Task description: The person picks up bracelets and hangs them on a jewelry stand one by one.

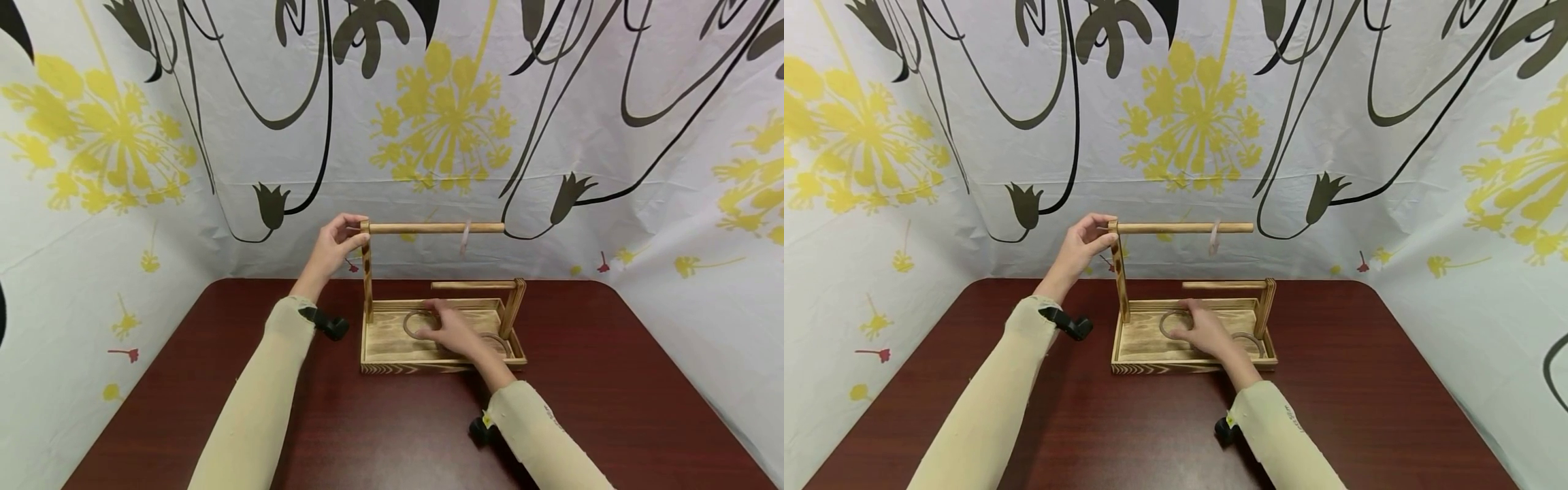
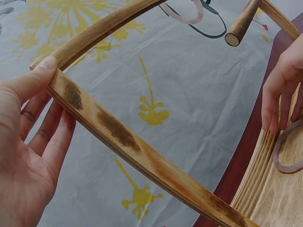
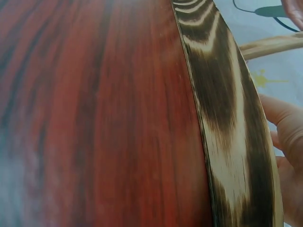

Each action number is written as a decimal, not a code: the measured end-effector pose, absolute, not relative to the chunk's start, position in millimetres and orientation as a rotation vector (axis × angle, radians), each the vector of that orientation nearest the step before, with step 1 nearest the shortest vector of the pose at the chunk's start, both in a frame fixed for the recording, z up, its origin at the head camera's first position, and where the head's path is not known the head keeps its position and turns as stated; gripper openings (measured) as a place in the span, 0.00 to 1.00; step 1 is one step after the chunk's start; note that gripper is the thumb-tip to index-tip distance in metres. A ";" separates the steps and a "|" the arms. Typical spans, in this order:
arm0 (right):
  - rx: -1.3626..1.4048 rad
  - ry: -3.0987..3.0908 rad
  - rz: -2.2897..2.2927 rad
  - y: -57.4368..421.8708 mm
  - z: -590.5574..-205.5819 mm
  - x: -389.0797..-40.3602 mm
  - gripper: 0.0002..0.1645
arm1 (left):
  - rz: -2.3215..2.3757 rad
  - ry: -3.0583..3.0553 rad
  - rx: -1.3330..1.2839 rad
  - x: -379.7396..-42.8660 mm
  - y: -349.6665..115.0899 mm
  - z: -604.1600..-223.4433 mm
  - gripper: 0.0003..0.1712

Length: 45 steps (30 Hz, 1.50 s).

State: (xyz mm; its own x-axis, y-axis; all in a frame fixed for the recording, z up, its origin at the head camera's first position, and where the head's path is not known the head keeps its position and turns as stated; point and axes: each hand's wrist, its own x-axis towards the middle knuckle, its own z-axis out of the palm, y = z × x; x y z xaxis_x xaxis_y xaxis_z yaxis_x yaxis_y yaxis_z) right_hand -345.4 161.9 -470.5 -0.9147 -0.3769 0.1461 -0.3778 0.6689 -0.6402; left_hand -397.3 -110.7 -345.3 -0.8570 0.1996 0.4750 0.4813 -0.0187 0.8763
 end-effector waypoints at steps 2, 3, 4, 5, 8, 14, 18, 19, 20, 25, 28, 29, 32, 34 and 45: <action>0.661 -2.876 1.071 158.3 -470.9 -345.8 0.42 | -1.975 -2.041 -0.727 -397.3 -111.0 -345.8 0.17; 0.672 -2.877 1.057 156.6 -471.3 -345.9 0.42 | -1.973 -2.041 -0.730 -397.2 -111.1 -346.0 0.17; 0.681 -2.879 1.043 154.9 -471.5 -345.9 0.42 | -1.973 -2.041 -0.732 -397.2 -111.1 -346.3 0.17; 0.691 -2.878 1.030 153.3 -472.1 -346.0 0.42 | -1.972 -2.041 -0.733 -397.1 -111.1 -346.4 0.17; 0.702 -2.887 1.020 148.7 -472.9 -346.1 0.43 | -1.971 -2.043 -0.733 -396.6 -110.9 -346.7 0.18; 0.661 -2.900 1.082 140.2 -471.8 -342.4 0.45 | -1.971 -2.048 -0.728 -396.2 -110.5 -346.5 0.18; 0.678 -2.890 1.110 135.7 -473.4 -339.7 0.46 | -1.969 -2.049 -0.726 -395.8 -110.2 -346.3 0.17; 0.691 -2.886 1.114 134.6 -473.8 -339.2 0.47 | -1.971 -2.046 -0.725 -395.8 -110.2 -346.3 0.17; 0.695 -2.885 1.132 133.5 -474.2 -338.7 0.47 | -1.972 -2.045 -0.724 -395.8 -110.1 -346.3 0.17; 0.717 -2.887 1.172 128.7 -476.1 -337.5 0.50 | -1.970 -2.045 -0.721 -396.2 -110.1 -346.6 0.18; 0.750 -2.890 1.146 126.6 -477.2 -337.3 0.50 | -1.970 -2.046 -0.722 -395.9 -110.3 -346.5 0.19; 0.758 -2.895 1.129 126.0 -477.3 -337.2 0.50 | -1.969 -2.048 -0.722 -396.0 -110.4 -346.5 0.19; 0.771 -2.911 1.105 124.4 -476.2 -336.6 0.49 | -1.967 -2.047 -0.727 -396.5 -110.4 -346.3 0.18; 0.771 -2.934 1.079 123.6 -475.0 -337.0 0.48 | -1.966 -2.043 -0.731 -396.8 -110.4 -345.6 0.18; 0.807 -2.945 0.958 119.6 -473.5 -338.1 0.41 | -1.966 -2.033 -0.732 -396.7 -110.7 -345.5 0.19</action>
